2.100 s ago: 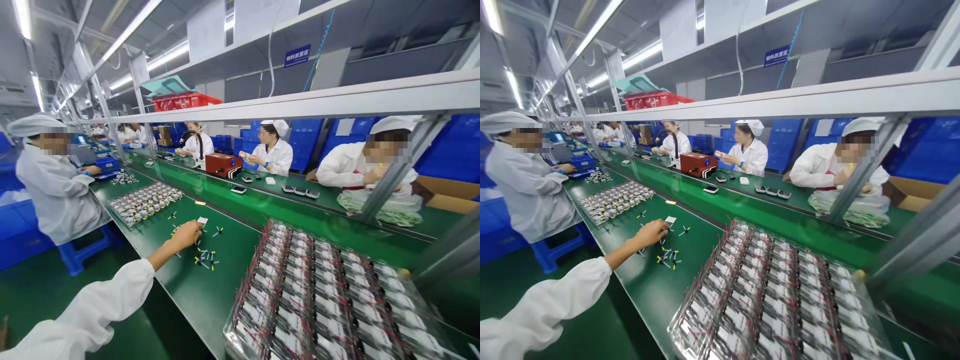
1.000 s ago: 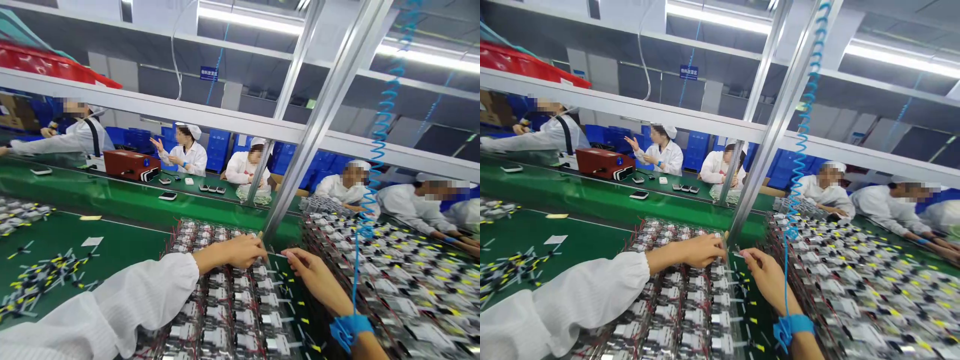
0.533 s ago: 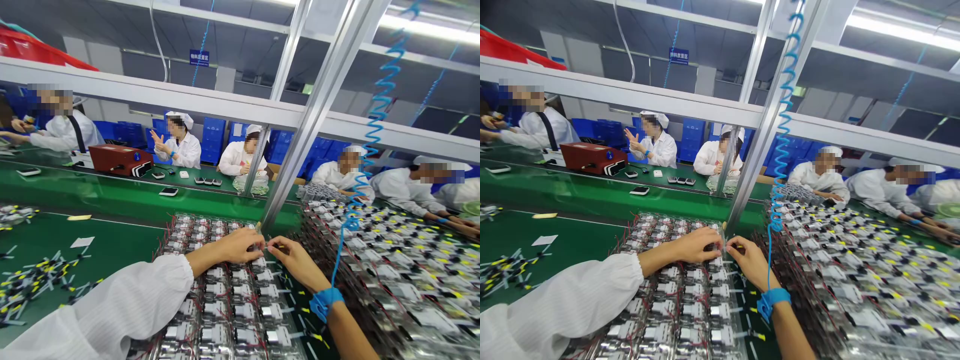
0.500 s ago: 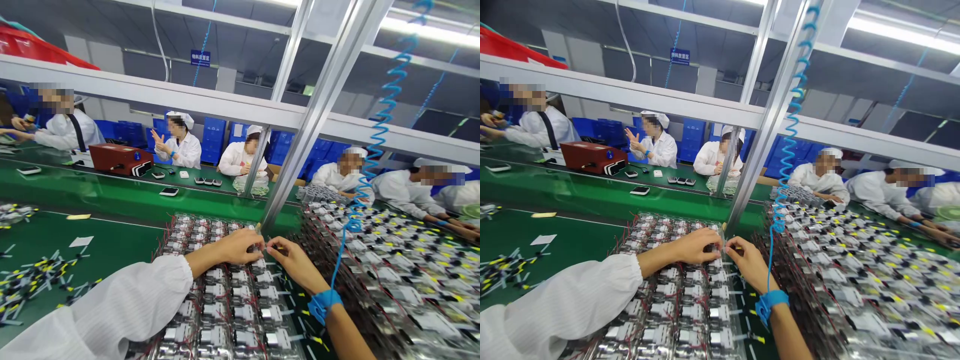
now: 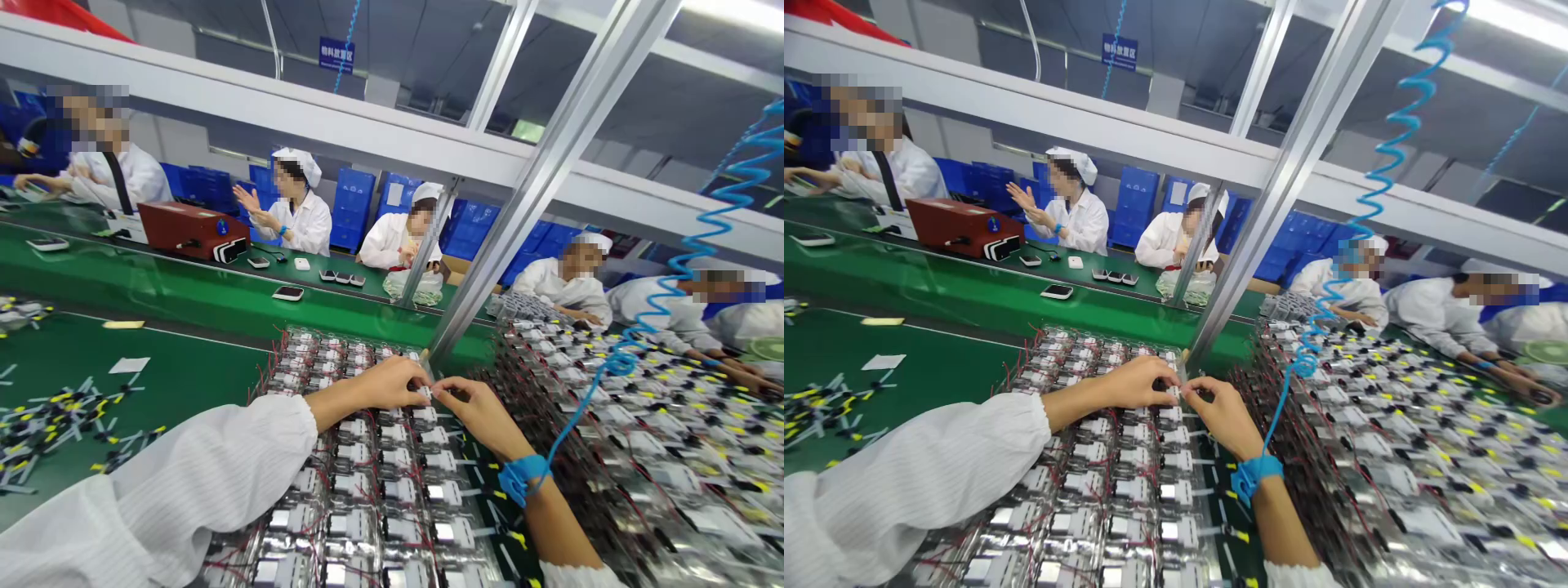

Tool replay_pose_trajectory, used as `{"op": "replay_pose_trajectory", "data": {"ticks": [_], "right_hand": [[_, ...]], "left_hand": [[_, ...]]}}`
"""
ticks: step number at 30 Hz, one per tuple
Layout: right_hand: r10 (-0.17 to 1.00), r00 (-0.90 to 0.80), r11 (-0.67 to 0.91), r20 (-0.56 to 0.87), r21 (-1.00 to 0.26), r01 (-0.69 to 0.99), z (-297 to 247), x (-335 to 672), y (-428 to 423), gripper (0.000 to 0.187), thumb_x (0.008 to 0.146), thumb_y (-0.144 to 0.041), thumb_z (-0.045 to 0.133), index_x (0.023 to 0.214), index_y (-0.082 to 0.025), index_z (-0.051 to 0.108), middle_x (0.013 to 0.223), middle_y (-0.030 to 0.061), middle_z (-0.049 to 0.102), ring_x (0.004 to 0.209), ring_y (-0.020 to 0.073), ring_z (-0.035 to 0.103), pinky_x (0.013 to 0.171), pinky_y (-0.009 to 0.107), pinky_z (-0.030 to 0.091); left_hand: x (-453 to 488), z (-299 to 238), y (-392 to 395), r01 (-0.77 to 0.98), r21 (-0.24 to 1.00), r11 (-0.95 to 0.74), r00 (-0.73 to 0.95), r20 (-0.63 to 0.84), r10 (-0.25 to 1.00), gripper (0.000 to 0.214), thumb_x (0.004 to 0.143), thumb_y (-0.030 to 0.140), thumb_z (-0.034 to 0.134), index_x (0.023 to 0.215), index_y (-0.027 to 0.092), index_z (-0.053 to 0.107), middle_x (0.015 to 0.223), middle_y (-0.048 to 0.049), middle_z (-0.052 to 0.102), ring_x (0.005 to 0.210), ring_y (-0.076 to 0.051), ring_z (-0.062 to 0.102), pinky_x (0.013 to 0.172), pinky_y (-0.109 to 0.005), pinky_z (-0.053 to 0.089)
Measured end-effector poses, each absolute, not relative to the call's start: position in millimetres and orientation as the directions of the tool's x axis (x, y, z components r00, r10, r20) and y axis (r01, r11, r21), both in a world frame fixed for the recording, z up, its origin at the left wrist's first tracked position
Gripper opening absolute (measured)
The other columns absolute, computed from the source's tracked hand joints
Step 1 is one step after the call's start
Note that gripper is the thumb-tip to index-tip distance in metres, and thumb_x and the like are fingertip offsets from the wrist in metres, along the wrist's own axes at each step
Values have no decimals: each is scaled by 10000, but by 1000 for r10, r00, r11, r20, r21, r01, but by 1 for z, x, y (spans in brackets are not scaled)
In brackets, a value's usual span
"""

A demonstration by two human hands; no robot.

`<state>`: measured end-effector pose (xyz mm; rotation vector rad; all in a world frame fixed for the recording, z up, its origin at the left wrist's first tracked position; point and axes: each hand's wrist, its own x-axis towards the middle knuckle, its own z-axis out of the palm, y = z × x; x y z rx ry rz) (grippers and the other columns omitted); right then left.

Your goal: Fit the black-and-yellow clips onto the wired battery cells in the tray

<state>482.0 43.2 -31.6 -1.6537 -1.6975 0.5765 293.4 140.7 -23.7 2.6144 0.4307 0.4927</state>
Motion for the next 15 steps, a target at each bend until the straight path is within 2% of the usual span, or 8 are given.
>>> {"op": "replay_pose_trajectory", "data": {"ticks": [6,15], "right_hand": [[987,22,103,158,-736,669,-32,483,40,366,818,-526,569,830,-188,710,881,57,720,869,263,615,812,345,444],[990,1,106,144,-733,672,-30,480,41,398,841,-547,562,852,-180,716,894,62,731,879,274,636,809,349,465]], "left_hand": [[296,-28,144,204,487,-849,883,283,374,313,812,367,723,1030,143,737,938,-75,743,885,-200,680,762,-246,456],[296,-29,144,222,457,-861,889,268,371,259,826,379,709,1004,194,743,920,-48,747,895,-206,680,754,-259,457]]}}
